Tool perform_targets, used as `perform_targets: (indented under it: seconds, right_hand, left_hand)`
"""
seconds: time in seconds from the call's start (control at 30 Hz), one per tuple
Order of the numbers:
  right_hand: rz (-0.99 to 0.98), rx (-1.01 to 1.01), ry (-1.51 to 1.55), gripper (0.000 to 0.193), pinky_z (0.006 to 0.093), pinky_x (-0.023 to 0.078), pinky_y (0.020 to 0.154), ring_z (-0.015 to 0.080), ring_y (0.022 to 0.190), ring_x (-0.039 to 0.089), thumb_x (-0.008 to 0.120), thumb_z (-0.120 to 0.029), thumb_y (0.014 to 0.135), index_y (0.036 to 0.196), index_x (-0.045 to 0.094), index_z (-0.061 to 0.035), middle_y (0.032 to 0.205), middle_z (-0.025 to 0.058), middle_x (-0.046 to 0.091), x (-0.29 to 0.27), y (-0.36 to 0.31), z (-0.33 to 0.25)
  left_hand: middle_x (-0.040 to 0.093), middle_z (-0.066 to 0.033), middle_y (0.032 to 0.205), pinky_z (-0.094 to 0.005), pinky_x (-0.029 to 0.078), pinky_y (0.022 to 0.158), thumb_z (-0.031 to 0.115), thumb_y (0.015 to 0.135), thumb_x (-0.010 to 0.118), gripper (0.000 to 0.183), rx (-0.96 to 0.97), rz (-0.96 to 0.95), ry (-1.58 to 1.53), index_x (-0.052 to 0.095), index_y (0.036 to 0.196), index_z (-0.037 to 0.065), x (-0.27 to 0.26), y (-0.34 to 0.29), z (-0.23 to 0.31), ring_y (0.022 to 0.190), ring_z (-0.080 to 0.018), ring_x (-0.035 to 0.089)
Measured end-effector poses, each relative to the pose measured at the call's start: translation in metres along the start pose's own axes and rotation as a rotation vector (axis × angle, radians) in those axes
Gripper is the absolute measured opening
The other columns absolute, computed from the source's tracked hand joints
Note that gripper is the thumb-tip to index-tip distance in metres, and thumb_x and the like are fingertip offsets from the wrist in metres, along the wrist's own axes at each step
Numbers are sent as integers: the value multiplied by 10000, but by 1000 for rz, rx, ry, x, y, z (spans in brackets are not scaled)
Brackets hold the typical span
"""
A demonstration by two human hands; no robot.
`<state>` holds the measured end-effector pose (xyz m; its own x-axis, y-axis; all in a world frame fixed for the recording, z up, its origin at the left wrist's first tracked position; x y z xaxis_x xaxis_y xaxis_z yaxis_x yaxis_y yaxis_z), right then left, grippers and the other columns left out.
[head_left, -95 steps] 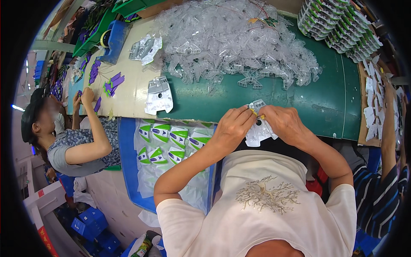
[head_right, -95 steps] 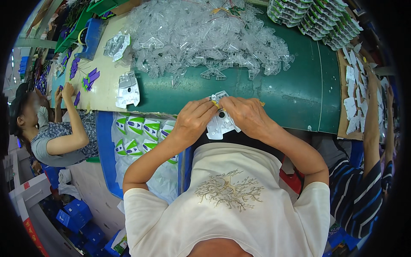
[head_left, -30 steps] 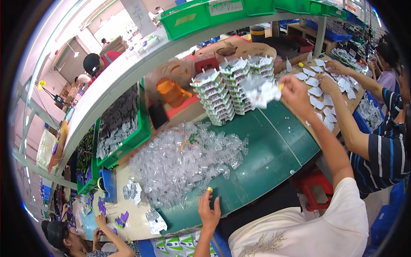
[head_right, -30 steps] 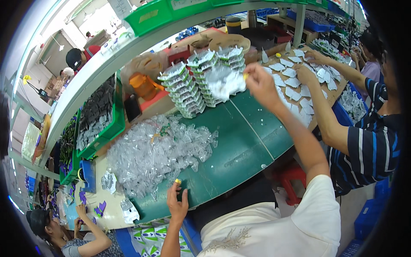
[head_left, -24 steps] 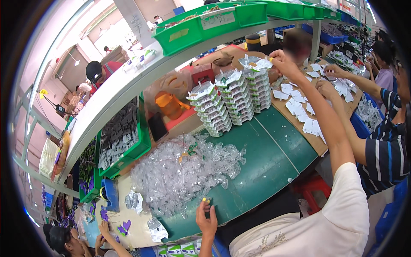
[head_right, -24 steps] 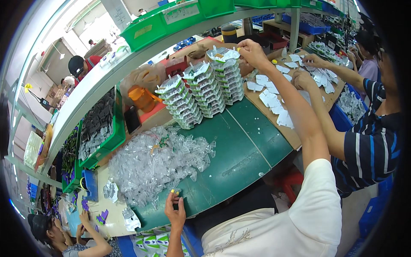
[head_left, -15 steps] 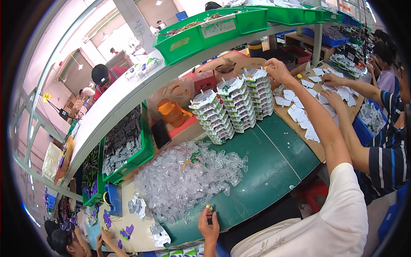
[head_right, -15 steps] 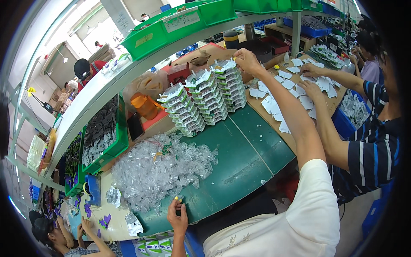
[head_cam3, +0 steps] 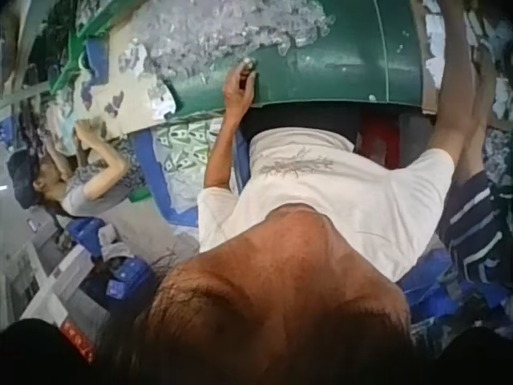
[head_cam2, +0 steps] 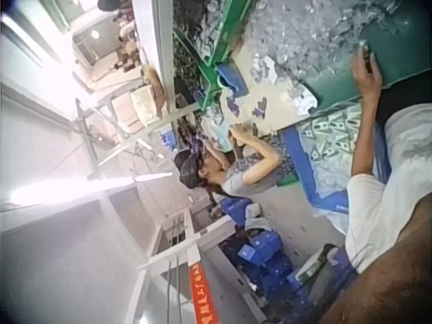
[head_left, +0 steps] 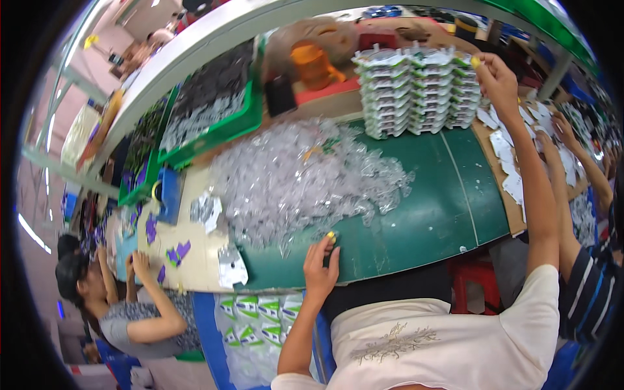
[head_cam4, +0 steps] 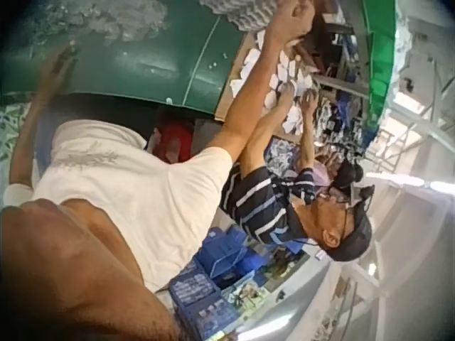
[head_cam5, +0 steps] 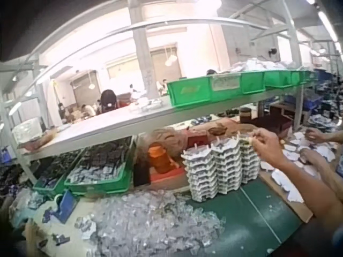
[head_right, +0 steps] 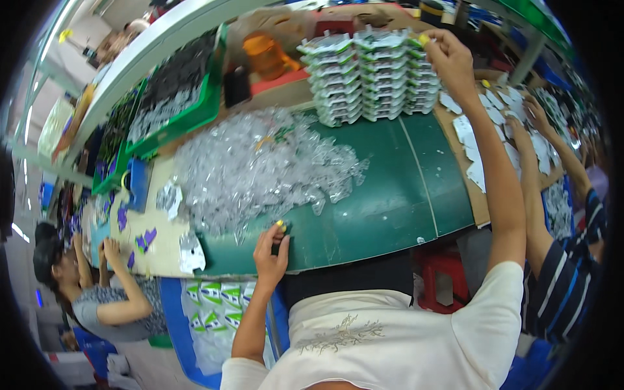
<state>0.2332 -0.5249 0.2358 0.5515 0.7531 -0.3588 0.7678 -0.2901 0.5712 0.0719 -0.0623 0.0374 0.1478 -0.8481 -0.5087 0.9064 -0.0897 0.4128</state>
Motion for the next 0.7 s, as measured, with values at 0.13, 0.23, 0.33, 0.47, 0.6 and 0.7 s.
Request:
perform_targets:
  seconds: [0.13, 0.23, 0.33, 0.47, 0.6, 0.7]
  right_hand:
    - [-533, -15, 118, 133, 217, 431, 565, 32, 646, 527, 656, -128, 910, 1007, 684, -42, 754, -28, 617, 114, -88, -55]
    - [-745, -20, 103, 126, 260, 473, 625, 80, 696, 589, 690, -111, 870, 943, 705, -9, 768, 56, 685, 179, -136, -70]
    - [-819, -78, 82, 155, 283, 490, 639, 116, 704, 611, 689, -122, 860, 948, 695, 6, 805, 73, 675, 240, -151, -65]
    - [-746, -96, 104, 186, 383, 515, 700, 262, 791, 661, 679, -164, 827, 953, 733, -39, 862, 134, 704, 296, -148, -72]
    - [-653, -420, -85, 171, 462, 505, 799, 344, 921, 622, 671, -137, 790, 927, 765, -97, 902, 157, 696, 323, -146, -91]
    - [-683, -430, -53, 135, 484, 510, 738, 394, 807, 646, 664, -107, 762, 841, 723, -14, 833, 182, 698, 334, -146, -92]
  left_hand:
    - [674, -150, 948, -350, 529, 720, -40, 832, 694, 341, -2, 13, -10, 619, 1164, -22, -5, -4, -4, 806, -271, 641]
    - [675, -151, 953, -355, 529, 714, -43, 829, 693, 332, 12, 22, -23, 619, 1152, -22, -5, -4, -2, 817, -284, 642]
    - [673, -164, 965, -383, 522, 739, -32, 829, 689, 298, 30, 10, -15, 632, 1121, -22, -3, -8, -3, 853, -318, 643]
    - [673, -169, 995, -388, 516, 759, -23, 841, 674, 265, 23, 10, -34, 641, 1105, -19, -4, -6, 0, 873, -333, 636]
    - [672, -180, 997, -398, 516, 771, -29, 838, 671, 262, 30, 18, -48, 640, 1098, -23, -6, -6, 0, 888, -355, 639]
    - [670, -192, 994, -405, 518, 777, -30, 833, 676, 261, 27, 31, -72, 635, 1091, -33, -7, -8, -3, 897, -367, 641]
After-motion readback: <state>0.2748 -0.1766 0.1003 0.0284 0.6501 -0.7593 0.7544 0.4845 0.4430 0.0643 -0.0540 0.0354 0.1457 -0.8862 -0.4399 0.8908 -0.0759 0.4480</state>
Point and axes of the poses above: each hand's wrist, its own y-axis towards the middle knuckle, its own x-axis out of the palm, z = x × y, the point moved 8 cm from there along y, towards the middle knuckle
